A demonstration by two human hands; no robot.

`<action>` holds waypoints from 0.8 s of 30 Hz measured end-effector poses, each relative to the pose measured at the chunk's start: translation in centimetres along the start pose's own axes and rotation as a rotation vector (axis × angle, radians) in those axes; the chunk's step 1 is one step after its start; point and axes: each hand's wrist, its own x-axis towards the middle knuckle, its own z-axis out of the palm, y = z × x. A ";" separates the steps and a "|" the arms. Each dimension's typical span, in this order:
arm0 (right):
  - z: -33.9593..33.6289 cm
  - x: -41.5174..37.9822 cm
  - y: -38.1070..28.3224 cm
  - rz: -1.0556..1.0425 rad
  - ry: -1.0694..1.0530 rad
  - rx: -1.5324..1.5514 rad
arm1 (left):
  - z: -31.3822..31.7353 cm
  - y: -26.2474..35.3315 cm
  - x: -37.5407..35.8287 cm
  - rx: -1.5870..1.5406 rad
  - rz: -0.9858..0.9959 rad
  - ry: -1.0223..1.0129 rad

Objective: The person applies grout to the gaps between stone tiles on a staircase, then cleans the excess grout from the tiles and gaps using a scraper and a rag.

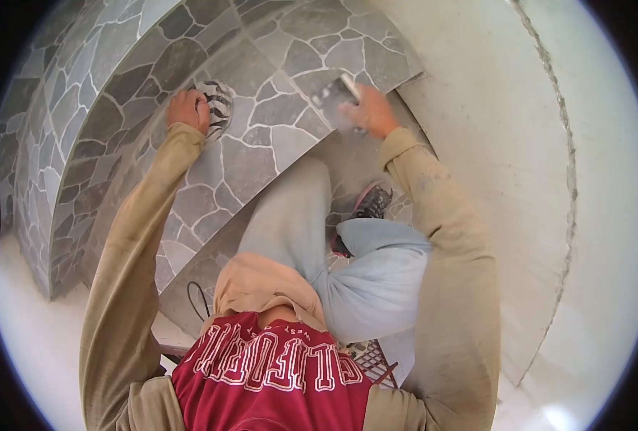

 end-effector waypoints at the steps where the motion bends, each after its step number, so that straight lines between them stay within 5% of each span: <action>1: -0.2 0.0 1.3 0.059 0.013 -0.035 | -0.1 0.1 -0.1 0.001 -0.021 -0.031; 2: -2.8 0.3 0.9 0.260 -0.133 0.176 | -0.1 0.3 0.2 0.000 -0.022 -0.029; 5: -3.3 0.0 0.9 0.304 -0.141 0.438 | -0.1 -0.1 -0.3 0.035 -0.003 0.013; 8: -0.9 -1.5 -4.3 0.119 -0.087 0.042 | 0.2 0.1 0.0 0.037 -0.002 0.038; 12: -1.8 0.4 2.6 0.246 -0.046 0.205 | 0.3 0.4 0.1 0.030 -0.016 0.029; 15: -3.5 0.6 0.5 0.386 -0.259 0.369 | 0.2 0.0 -0.2 0.060 -0.031 0.005; 17: 0.5 0.1 -1.5 -0.243 -0.217 0.080 | 0.2 0.2 0.1 0.063 -0.030 -0.012; 19: -0.6 0.9 -4.2 -0.204 -0.260 0.019 | -0.1 0.3 0.0 0.016 -0.049 -0.049; 21: -2.5 2.9 -3.8 0.143 -0.293 0.246 | 0.1 0.4 0.0 0.046 -0.030 -0.023; 24: -1.3 2.4 -2.8 -0.056 -0.240 0.124 | -0.1 0.5 -0.3 0.077 -0.031 -0.016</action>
